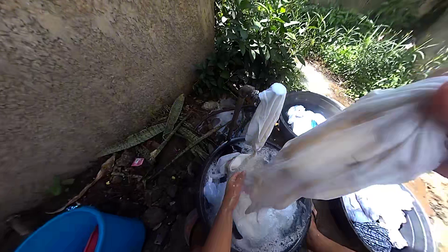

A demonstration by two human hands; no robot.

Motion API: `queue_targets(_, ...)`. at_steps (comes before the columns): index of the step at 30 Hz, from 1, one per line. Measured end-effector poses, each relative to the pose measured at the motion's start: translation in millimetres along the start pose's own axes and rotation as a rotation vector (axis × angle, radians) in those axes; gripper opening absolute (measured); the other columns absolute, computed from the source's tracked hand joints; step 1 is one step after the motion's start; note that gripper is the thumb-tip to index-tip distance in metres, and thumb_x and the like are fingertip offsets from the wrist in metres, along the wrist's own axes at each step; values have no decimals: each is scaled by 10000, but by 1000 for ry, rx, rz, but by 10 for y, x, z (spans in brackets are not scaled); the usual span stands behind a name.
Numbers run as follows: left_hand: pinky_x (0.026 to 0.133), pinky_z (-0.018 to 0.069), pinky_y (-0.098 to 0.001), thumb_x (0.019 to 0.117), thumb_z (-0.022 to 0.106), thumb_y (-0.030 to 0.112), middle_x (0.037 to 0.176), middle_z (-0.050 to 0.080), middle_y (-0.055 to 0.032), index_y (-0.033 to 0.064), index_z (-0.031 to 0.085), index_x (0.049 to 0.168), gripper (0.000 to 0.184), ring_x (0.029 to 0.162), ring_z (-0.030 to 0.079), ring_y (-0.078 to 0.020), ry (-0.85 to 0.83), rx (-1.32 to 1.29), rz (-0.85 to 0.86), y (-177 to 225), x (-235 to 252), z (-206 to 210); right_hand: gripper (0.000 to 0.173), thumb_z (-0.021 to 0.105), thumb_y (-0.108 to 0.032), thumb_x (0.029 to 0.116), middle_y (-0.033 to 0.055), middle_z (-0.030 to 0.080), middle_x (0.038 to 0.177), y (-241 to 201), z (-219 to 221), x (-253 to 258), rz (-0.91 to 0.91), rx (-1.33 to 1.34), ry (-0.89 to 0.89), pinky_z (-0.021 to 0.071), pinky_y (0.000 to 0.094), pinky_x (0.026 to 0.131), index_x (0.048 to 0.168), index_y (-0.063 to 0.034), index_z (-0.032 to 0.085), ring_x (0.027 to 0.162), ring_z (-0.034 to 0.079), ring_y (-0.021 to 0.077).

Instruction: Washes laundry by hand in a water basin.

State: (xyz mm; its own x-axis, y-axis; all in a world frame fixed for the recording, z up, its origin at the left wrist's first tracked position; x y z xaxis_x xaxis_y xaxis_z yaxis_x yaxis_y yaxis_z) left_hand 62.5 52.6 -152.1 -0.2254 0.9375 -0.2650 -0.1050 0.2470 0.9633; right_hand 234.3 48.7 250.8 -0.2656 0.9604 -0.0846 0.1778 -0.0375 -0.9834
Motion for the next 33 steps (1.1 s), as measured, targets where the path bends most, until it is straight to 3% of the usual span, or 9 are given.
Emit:
queue_targets(3,1048,475,-526,1054,487,114,1304,581,-309,-108,477,1378,393,1209,595,-383,178,329,26,-108,95,-157,277,520,-457,1049,-76,705,851,996,-488,327,-170,-196,-146,586,195,621,1101,-243,687,715,670,9)
queue_targets(8,1143,146,-771,856,690,650,1684,-7,-292,236,206,1653,1020,1510,54,-590,-80,855,-103,-635,11,402,442,396,-295,1118,187,617,1353,3119,-4,761,330,-457,-300,446,448,1094,1444,-34,540,1244,597,250)
queue_targets(12,1203,289,-582,840,806,483,1639,246,-294,41,340,1588,986,1505,298,-446,-169,881,-251,-1048,44,462,505,433,-281,1104,333,438,1501,4394,376,852,513,-675,-344,387,569,1143,1584,-128,397,1375,468,466)
queue_targets(15,1237,260,-437,1107,436,242,1602,369,-234,-53,343,1545,536,1507,334,-326,-332,756,-646,-1237,-151,307,511,445,-291,1097,324,463,1497,4855,544,783,583,-729,-321,390,581,1143,1555,-66,424,1382,478,466)
queue_targets(18,1189,340,-507,1105,402,184,1494,489,-288,-76,437,1483,460,1424,456,-392,-415,966,-639,-1286,-116,178,493,443,-178,1094,324,430,1532,5176,621,543,664,-655,-438,288,543,1218,1499,101,411,1458,397,437)
queue_targets(23,1112,420,-551,1000,600,126,1375,597,-271,-39,565,1399,433,1300,569,-394,-516,923,-208,-341,220,367,424,588,-135,1025,351,518,1431,4907,597,697,509,-830,-709,310,631,1169,1343,144,562,1392,447,496)
queue_targets(26,1244,259,-498,756,867,312,1665,222,-245,-24,154,1618,1169,1537,269,-332,-495,511,174,135,7,558,315,563,-192,1041,288,677,1182,3590,385,882,273,-874,-638,444,678,1000,1219,38,685,1167,625,469)
queue_targets(30,1232,130,-640,574,941,469,1668,156,-288,-64,82,1611,1448,1551,188,-410,-350,500,230,67,-145,814,218,557,-162,1055,93,693,918,1518,-131,525,-62,-642,-365,508,347,786,1092,-27,724,846,633,153)
queue_targets(33,1205,338,-479,786,886,261,1540,436,-267,-59,341,1542,985,1437,436,-333,-297,427,19,-22,-125,828,175,604,-151,996,-74,732,920,736,-648,41,-384,-472,-91,561,149,742,1051,-117,766,843,666,-28)
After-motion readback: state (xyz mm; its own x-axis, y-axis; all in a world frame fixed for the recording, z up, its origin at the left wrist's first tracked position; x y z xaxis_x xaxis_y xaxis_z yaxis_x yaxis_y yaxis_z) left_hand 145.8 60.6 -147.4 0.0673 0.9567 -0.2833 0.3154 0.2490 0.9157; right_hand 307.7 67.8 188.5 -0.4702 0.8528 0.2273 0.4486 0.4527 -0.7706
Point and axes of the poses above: each hand's wrist, its own x-axis towards the middle knuckle, its own z-axis out of the palm, y = z × x, the point moved 6 cm from there along x, towards the middle knuckle
